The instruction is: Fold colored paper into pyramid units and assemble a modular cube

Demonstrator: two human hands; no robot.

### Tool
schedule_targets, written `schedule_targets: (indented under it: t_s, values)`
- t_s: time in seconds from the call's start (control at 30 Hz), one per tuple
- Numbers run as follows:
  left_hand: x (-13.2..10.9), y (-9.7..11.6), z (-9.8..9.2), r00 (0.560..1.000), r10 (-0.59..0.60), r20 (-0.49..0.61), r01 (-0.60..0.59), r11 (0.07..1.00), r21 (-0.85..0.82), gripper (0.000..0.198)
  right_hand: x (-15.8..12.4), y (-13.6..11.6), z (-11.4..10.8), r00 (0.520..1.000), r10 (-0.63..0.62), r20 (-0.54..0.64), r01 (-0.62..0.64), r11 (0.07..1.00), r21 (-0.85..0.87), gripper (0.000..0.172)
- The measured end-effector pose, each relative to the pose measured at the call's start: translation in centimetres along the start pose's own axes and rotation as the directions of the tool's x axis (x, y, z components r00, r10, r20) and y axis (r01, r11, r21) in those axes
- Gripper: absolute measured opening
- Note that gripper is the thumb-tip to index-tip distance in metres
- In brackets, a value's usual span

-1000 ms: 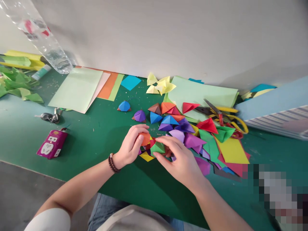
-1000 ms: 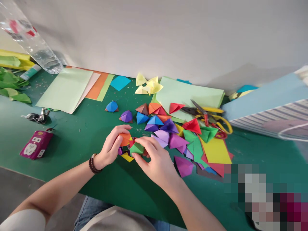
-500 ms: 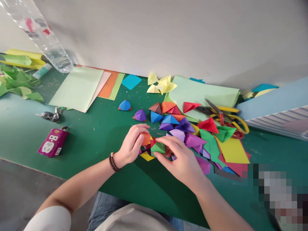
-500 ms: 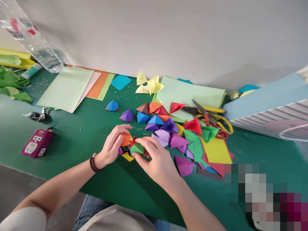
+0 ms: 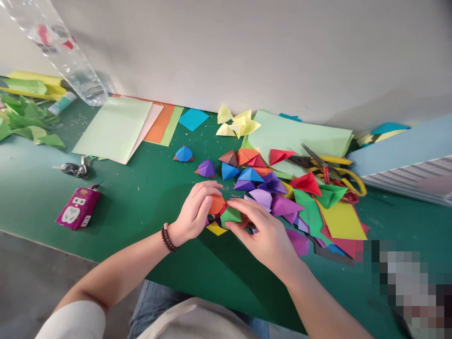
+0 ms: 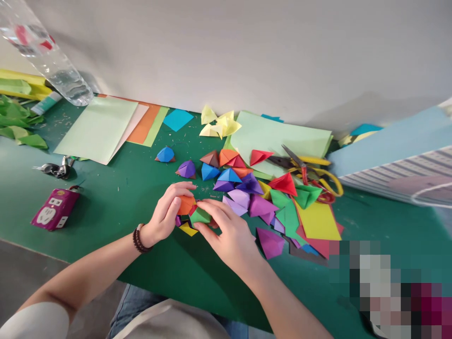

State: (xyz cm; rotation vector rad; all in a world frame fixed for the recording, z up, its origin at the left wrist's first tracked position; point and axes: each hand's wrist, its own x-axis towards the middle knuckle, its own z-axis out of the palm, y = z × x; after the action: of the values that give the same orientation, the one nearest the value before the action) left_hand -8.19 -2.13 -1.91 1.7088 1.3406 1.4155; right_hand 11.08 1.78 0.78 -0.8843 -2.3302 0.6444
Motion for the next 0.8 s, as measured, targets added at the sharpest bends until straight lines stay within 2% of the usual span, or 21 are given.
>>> schedule_targets:
  t_s: [0.13, 0.53, 0.67, 0.8]
  values:
    - [0.09, 0.1, 0.12, 0.998, 0.058, 0.014, -0.059, 0.997, 0.043, 0.03, 0.02, -0.06, -0.01, 0.999, 0.043, 0.006, -0.044, 0.999, 0.015, 0.033]
    - [0.28, 0.35, 0.12, 0.992, 0.095, 0.085, -0.105, 0.987, 0.122, 0.024, 0.06, 0.14, 0.1, 1.0, 0.003, 0.031, -0.004, 1.0, 0.017, 0.031]
    - [0.29, 0.31, 0.12, 0.994, 0.083, 0.065, -0.09, 0.99, 0.112, 0.024, 0.03, 0.05, 0.08, 1.0, -0.006, 0.009, 0.006, 1.0, 0.003, 0.033]
    - [0.29, 0.45, 0.11, 0.998, 0.034, 0.051, -0.038, 0.996, 0.08, 0.022, -0.02, -0.07, 0.28, 1.0, -0.017, -0.006, 0.016, 0.999, -0.039, 0.044]
